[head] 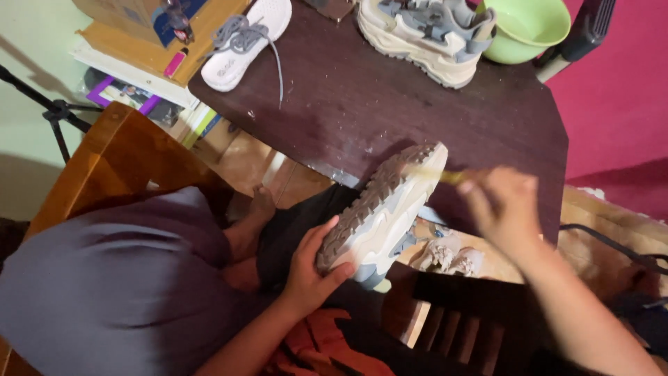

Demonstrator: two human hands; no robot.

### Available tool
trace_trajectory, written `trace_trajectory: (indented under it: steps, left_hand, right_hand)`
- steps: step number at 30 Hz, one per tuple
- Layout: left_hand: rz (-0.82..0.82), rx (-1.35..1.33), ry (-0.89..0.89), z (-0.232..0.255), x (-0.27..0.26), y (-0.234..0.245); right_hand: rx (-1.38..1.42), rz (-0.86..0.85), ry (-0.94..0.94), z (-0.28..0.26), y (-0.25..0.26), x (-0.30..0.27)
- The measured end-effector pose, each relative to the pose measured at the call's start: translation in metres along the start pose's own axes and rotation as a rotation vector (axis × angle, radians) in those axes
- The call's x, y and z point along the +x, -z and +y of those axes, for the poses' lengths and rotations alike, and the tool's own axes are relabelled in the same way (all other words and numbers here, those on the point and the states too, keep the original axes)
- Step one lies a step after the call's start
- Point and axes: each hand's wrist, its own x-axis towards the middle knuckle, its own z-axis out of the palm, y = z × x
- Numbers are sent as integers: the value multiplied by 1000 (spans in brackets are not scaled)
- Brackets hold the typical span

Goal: Applying a substance to the sole of a sneaker using a small brush.

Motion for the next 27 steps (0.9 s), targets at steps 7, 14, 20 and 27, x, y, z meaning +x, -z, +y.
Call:
trace_trajectory:
  steps: [7, 14, 20, 27]
  left_hand:
    - [27, -31, 11, 5, 1, -1]
    - [47, -131, 75, -3, 4, 0]
    - [40, -43, -31, 0, 2, 2]
    - [46, -9, -6, 0, 1, 0]
  right_hand:
    - [-182, 36, -150, 37, 4, 2]
    - [-13, -87, 197, -23, 14, 7]
    - [-122, 9, -209, 33, 8, 1]
    - [-113, 27, 210, -9, 16, 2]
